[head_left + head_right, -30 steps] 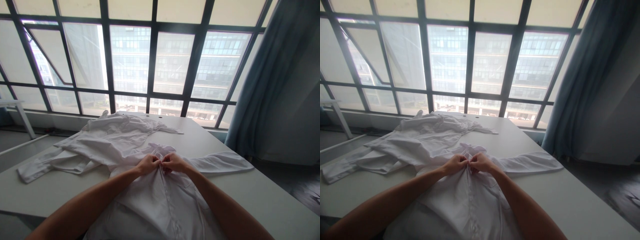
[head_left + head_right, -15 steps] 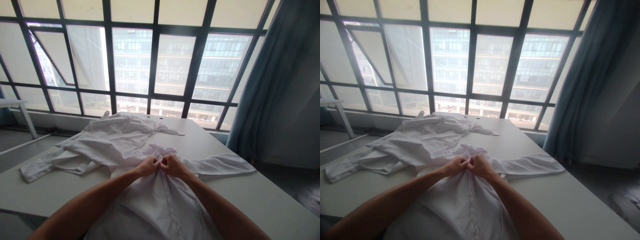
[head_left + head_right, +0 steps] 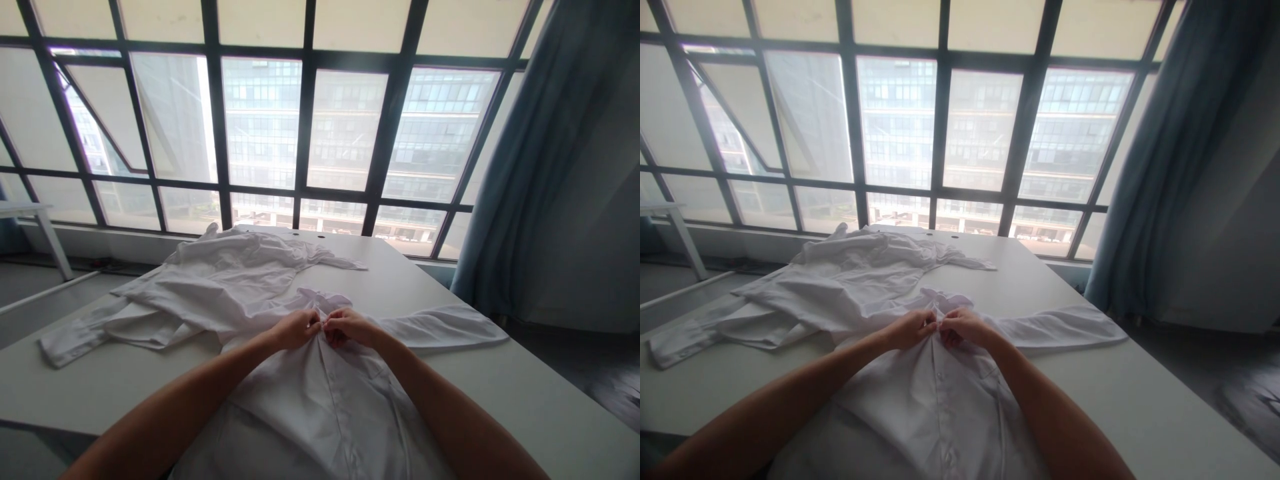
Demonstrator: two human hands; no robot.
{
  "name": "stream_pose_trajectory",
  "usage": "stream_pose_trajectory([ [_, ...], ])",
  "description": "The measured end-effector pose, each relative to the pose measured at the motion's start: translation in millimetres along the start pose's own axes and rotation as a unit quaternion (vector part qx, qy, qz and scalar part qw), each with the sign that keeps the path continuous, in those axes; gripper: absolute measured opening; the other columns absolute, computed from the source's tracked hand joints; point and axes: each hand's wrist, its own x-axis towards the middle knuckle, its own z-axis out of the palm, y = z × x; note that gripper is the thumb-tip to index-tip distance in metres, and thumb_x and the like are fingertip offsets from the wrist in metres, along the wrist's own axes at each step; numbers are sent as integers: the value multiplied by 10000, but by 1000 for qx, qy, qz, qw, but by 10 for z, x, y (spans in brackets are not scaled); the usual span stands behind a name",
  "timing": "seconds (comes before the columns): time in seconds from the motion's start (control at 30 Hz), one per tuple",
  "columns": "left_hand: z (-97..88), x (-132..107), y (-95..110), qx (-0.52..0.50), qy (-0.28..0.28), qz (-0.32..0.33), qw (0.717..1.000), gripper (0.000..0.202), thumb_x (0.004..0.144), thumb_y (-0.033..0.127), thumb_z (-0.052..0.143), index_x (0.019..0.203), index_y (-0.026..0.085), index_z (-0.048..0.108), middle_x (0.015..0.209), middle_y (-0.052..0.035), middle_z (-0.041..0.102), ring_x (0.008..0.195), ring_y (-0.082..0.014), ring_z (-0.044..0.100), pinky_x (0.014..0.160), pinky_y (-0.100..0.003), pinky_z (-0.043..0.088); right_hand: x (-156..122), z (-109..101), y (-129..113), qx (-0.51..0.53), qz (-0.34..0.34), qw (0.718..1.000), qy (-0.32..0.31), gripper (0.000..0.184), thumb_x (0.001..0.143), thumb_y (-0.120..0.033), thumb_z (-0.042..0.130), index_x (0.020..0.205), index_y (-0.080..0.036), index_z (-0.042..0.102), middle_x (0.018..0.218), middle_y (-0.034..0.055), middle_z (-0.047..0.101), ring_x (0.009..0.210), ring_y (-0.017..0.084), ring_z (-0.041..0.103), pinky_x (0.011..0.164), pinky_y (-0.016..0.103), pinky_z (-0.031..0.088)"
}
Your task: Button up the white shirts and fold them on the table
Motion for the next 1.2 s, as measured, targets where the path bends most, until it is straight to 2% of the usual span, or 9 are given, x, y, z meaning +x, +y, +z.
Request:
stream_pose_trajectory([
  [0.17, -18, -33, -53, 110, 7, 19, 994, 204, 908, 319, 530, 902, 180, 680, 932, -69, 696, 886, -222, 634, 798, -309, 478, 42, -29, 45, -174, -38, 983, 44, 242, 811, -364, 622, 690, -157, 661, 608, 20, 656, 518, 128, 582, 473, 210, 400],
  [0.3, -39, -39, -136, 172, 20, 32, 984, 282, 899, 396, 582, 1086, 203, 667, 1198, -91, 658, 1123, -268, 587, 965, -377, 450, -25, -176, 3, -384, -86, 904, 165, 196, 829, -309, 606, 729, -175, 709, 671, 30, 691, 601, 151, 600, 558, 237, 409],
  [0.4, -84, -32, -237, 213, 4, -8, 977, 420, 881, 476, 599, 1225, 235, 614, 1363, -91, 574, 1238, -288, 527, 1039, -420, 404, -91, -359, -3, -459, -29, 864, 206, 154, 821, -303, 625, 817, -199, 739, 797, 42, 729, 746, 188, 654, 649, 254, 431],
  [0.57, -313, 9, -488, 246, 24, -141, 959, 415, 984, 461, 395, 1202, 199, 632, 1271, -122, 637, 1202, -290, 564, 992, -422, 428, -73, -781, 201, -490, 79, 833, 243, 263, 876, -372, 607, 995, -177, 736, 1081, 117, 713, 1014, 261, 650, 823, 310, 455],
  [0.7, -516, 21, -671, 242, 39, -201, 948, 397, 995, 352, 352, 1062, 170, 697, 1140, -136, 699, 1081, -268, 638, 912, -370, 470, -50, -1086, 385, -476, 114, 829, 271, 332, 951, -374, 512, 1014, -129, 727, 1133, 175, 689, 1057, 289, 635, 855, 343, 454],
  [0.8, -549, 22, -737, 237, 45, -208, 948, 295, 919, 331, 507, 1066, 188, 718, 1131, -123, 711, 1084, -266, 643, 908, -342, 472, -75, -1201, 425, -465, 110, 833, 280, 367, 975, -369, 459, 903, -153, 747, 1003, 152, 724, 964, 271, 664, 798, 320, 460],
  [0.97, -530, 45, -728, 212, 19, -208, 955, 289, 811, 319, 647, 1071, 220, 728, 1131, -94, 720, 1115, -283, 632, 922, -335, 468, -102, -1226, 405, -444, 79, 855, 255, 197, 839, -349, 647, 902, -190, 745, 954, 95, 735, 900, 231, 665, 725, 270, 445],
  [1.03, -581, 54, -697, 212, 59, -196, 956, 236, 800, 244, 641, 1015, 216, 736, 1078, -85, 731, 1083, -274, 642, 910, -321, 468, -101, -1229, 392, -437, 56, 858, 264, 142, 779, -254, 675, 880, -170, 728, 922, 95, 731, 867, 217, 653, 704, 257, 432],
  [1.2, -752, 35, -654, 245, 268, -139, 921, 227, 874, 183, 539, 1041, 170, 692, 1103, -119, 695, 1098, -272, 612, 937, -347, 451, -99, -1234, 352, -403, -22, 825, 395, 164, 758, -141, 586, 899, -154, 670, 814, 70, 697, 765, 186, 609, 666, 247, 404],
])
